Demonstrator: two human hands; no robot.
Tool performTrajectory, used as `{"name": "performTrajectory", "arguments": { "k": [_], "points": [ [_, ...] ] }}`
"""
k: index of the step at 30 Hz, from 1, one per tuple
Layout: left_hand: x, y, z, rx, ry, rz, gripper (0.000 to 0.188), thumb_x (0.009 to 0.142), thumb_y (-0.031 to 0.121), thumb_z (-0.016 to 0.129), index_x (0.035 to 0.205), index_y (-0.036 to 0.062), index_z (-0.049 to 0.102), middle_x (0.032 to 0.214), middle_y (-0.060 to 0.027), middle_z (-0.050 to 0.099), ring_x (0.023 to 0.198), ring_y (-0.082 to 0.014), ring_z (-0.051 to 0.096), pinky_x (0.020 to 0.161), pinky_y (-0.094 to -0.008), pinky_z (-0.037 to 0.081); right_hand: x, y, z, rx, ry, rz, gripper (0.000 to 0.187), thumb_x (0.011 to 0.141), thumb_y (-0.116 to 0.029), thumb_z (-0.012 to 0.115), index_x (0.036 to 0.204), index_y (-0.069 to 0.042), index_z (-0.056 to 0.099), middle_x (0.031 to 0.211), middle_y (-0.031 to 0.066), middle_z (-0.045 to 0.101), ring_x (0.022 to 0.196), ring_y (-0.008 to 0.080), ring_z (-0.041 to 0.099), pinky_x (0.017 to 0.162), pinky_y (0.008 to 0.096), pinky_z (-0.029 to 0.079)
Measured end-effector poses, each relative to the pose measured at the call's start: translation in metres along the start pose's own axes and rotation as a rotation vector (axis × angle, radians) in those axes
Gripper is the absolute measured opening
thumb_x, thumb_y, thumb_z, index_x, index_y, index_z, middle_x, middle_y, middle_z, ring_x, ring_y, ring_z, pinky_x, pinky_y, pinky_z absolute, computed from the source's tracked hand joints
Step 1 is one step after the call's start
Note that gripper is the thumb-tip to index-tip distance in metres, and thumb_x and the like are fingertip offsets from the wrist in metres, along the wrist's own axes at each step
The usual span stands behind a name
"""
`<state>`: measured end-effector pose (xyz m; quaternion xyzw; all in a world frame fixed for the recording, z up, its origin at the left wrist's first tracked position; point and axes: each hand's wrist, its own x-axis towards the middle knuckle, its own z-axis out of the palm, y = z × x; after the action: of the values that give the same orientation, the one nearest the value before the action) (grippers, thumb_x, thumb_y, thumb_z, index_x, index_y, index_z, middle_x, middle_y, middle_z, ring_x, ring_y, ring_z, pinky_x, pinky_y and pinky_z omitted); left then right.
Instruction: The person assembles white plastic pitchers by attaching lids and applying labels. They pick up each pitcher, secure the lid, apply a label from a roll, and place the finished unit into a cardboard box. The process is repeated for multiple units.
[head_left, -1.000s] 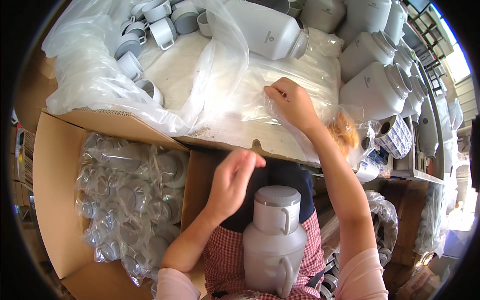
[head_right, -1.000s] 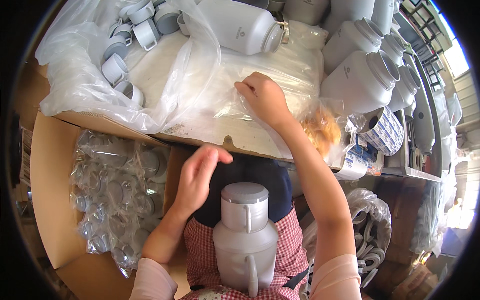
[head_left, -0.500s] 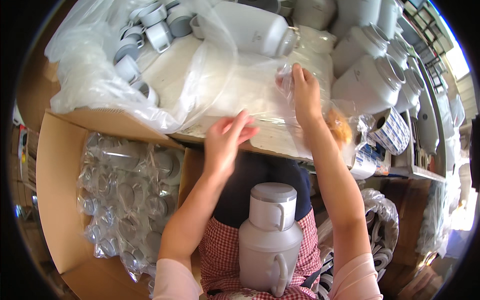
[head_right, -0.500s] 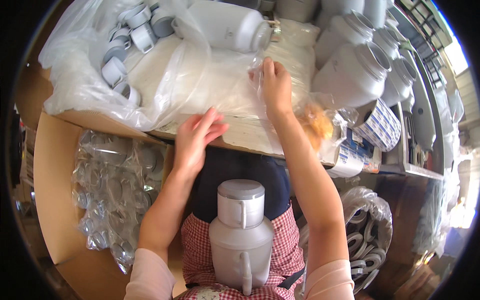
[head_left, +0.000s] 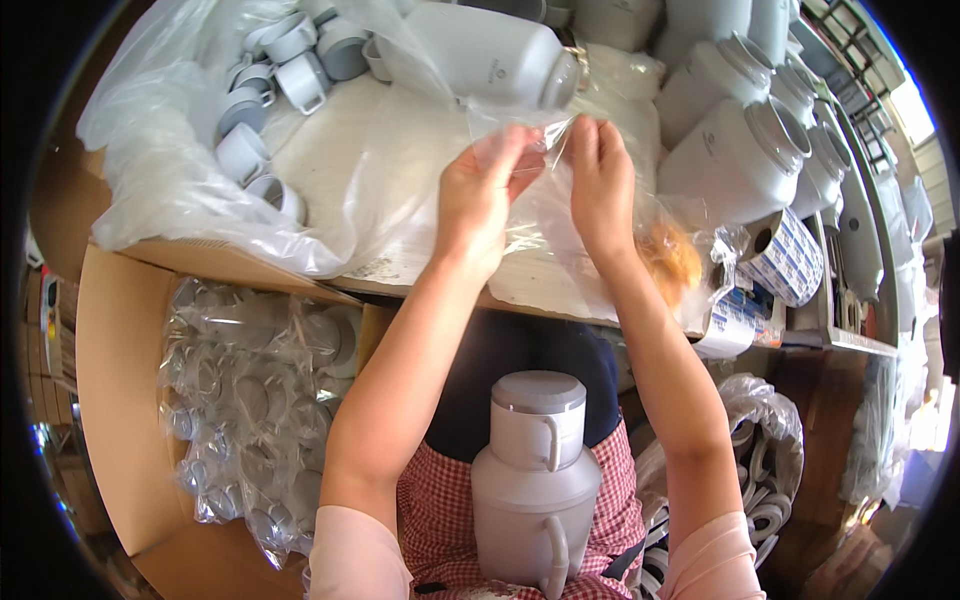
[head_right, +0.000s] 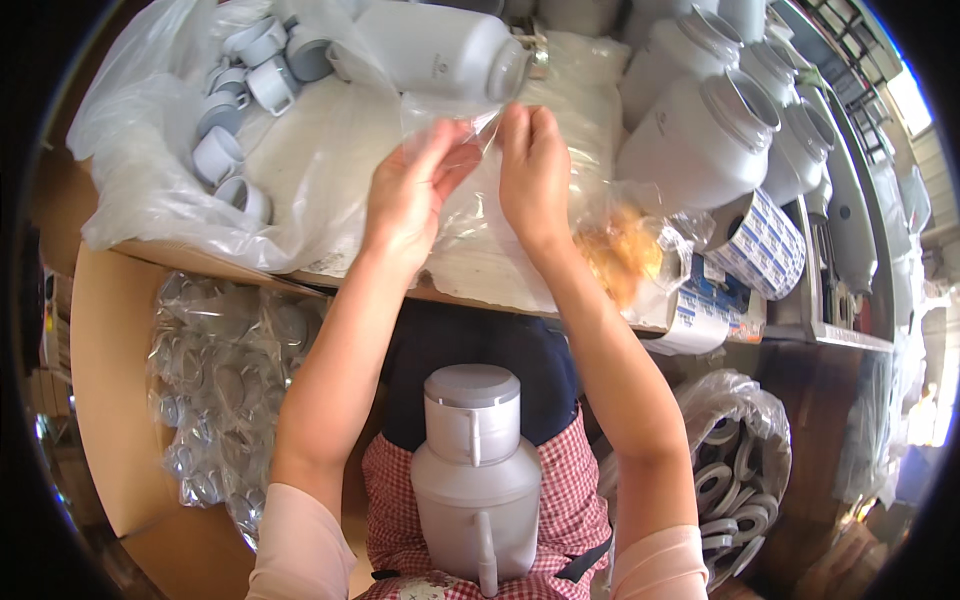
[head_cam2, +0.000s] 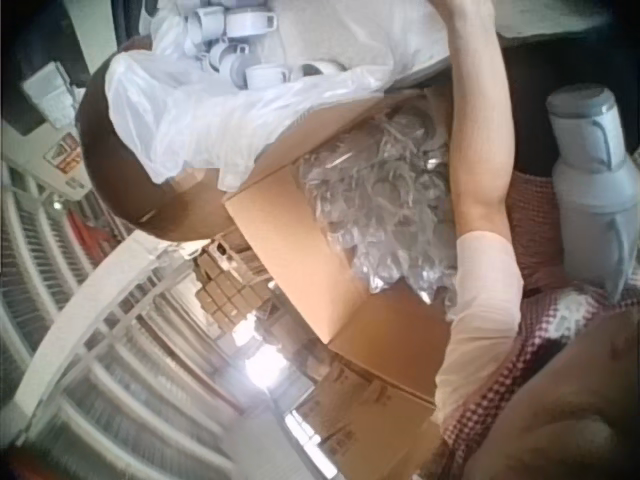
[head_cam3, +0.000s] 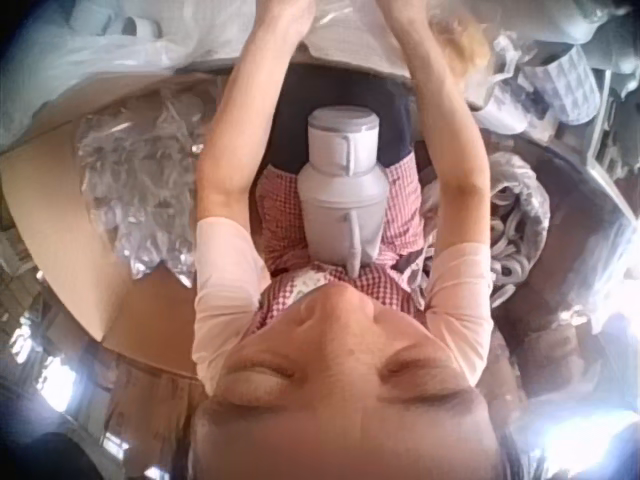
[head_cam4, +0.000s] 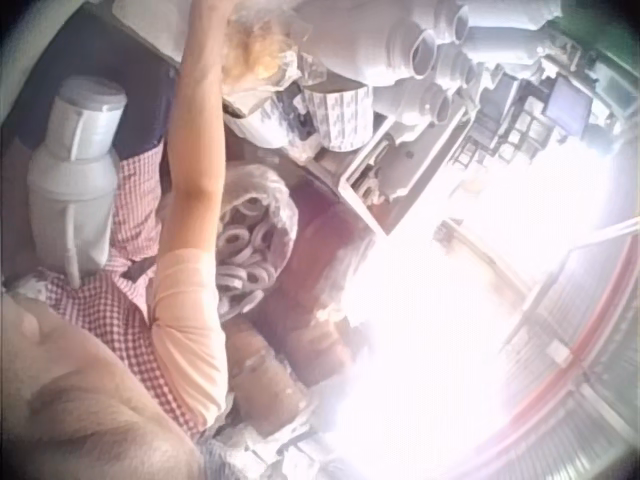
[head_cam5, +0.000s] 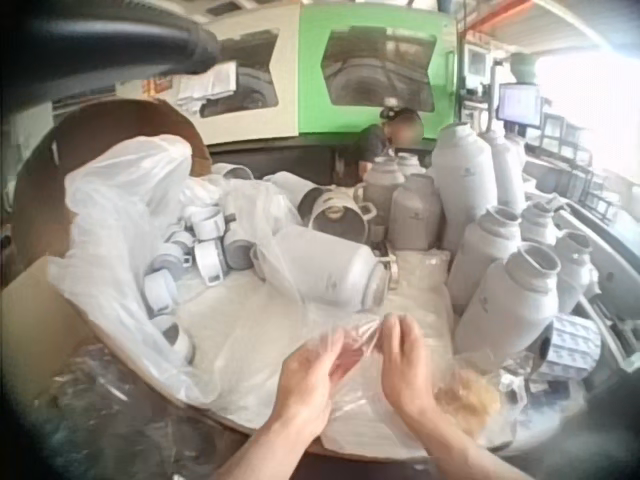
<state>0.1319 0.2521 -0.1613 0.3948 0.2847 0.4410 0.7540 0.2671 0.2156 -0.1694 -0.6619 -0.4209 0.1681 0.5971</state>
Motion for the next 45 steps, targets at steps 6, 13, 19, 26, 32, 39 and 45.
{"name": "performTrajectory", "arguments": {
  "k": [6, 13, 19, 26, 32, 39, 45],
  "points": [
    [-0.084, 0.033, -0.067, -0.643, -0.476, -0.103, 0.029, 0.114, 0.03, 0.047, 0.099, 0.0099, 0.061, 0.066, -0.0009, 0.059, 0.051, -0.0102, 0.048, 0.05, -0.0256, 0.039, -0.042, -0.033, -0.081, 0.899, -0.154, 0.608, 0.048, 0.112, -0.043, 0.051, 0.09, -0.004, 0.067, 0.077, 0.0014, 0.062, 0.064, 0.0126, 0.057, 0.065, 0.0269, 0.05],
    [-0.198, 0.014, -0.104, 0.673, -0.083, 0.075, 0.03, 0.109, 0.017, 0.059, 0.083, 0.0045, 0.062, 0.066, 0.0028, 0.054, 0.058, -0.0045, 0.047, 0.053, -0.0242, 0.036, -0.151, -0.028, -0.12, -0.068, -0.498, 0.22, 0.075, 0.114, -0.053, 0.03, 0.073, 0.0, 0.062, 0.066, 0.0028, 0.057, 0.06, 0.0132, 0.049, 0.059, 0.0292, 0.039],
    [-0.275, 0.026, -0.092, 0.413, -0.42, -0.06, 0.022, 0.103, 0.016, 0.069, 0.087, 0.0018, 0.074, 0.083, -0.0075, 0.073, 0.076, -0.0141, 0.069, 0.066, -0.0264, 0.053, -0.225, -0.026, -0.172, 0.143, -0.856, 0.389, 0.033, 0.096, -0.026, 0.08, 0.081, 0.001, 0.068, 0.069, 0.0023, 0.05, 0.068, 0.0102, 0.047, 0.062, 0.0313, 0.039],
    [-0.318, 0.036, -0.113, 0.664, -0.933, -0.366, 0.011, 0.095, 0.01, 0.075, 0.102, 0.0022, 0.08, 0.095, -0.0079, 0.078, 0.087, -0.0209, 0.074, 0.08, -0.0312, 0.058, -0.273, -0.04, -0.204, 0.52, -1.179, 0.086, 0.017, 0.088, -0.01, 0.086, 0.098, 0.002, 0.08, 0.09, 0.0135, 0.077, 0.083, 0.024, 0.072, 0.076, 0.0379, 0.052],
    [-0.348, 0.032, -0.107, 0.568, -0.933, -0.356, 0.02, 0.097, 0.014, 0.075, 0.114, 0.0036, 0.08, 0.106, -0.0103, 0.079, 0.097, -0.0237, 0.076, 0.086, -0.032, 0.059, -0.313, -0.041, -0.223, 0.504, -1.142, 0.224, 0.011, 0.092, -0.006, 0.082, 0.1, 0.002, 0.08, 0.098, 0.0159, 0.078, 0.086, 0.027, 0.072, 0.079, 0.0371, 0.054],
    [-0.332, 0.053, -0.086, 0.761, -1.185, -0.414, 0.021, 0.1, 0.023, 0.07, 0.116, 0.0125, 0.081, 0.108, -0.0048, 0.079, 0.094, -0.0241, 0.075, 0.08, -0.0333, 0.058, -0.355, -0.063, -0.249, 0.146, -1.241, 0.189, 0.027, 0.092, 0.0, 0.078, 0.118, 0.004, 0.075, 0.111, 0.014, 0.077, 0.103, 0.0304, 0.072, 0.095, 0.0441, 0.054],
    [-0.33, 0.022, -0.091, 1.024, -1.497, -0.761, 0.022, 0.095, 0.024, 0.07, 0.109, 0.0119, 0.081, 0.1, -0.007, 0.078, 0.09, -0.0272, 0.073, 0.078, -0.0397, 0.056, -0.359, -0.063, -0.237, 0.607, -1.119, 0.306, 0.019, 0.097, -0.004, 0.074, 0.112, 0.008, 0.075, 0.105, 0.0187, 0.076, 0.099, 0.0313, 0.073, 0.088, 0.0407, 0.056]
  ]
}}
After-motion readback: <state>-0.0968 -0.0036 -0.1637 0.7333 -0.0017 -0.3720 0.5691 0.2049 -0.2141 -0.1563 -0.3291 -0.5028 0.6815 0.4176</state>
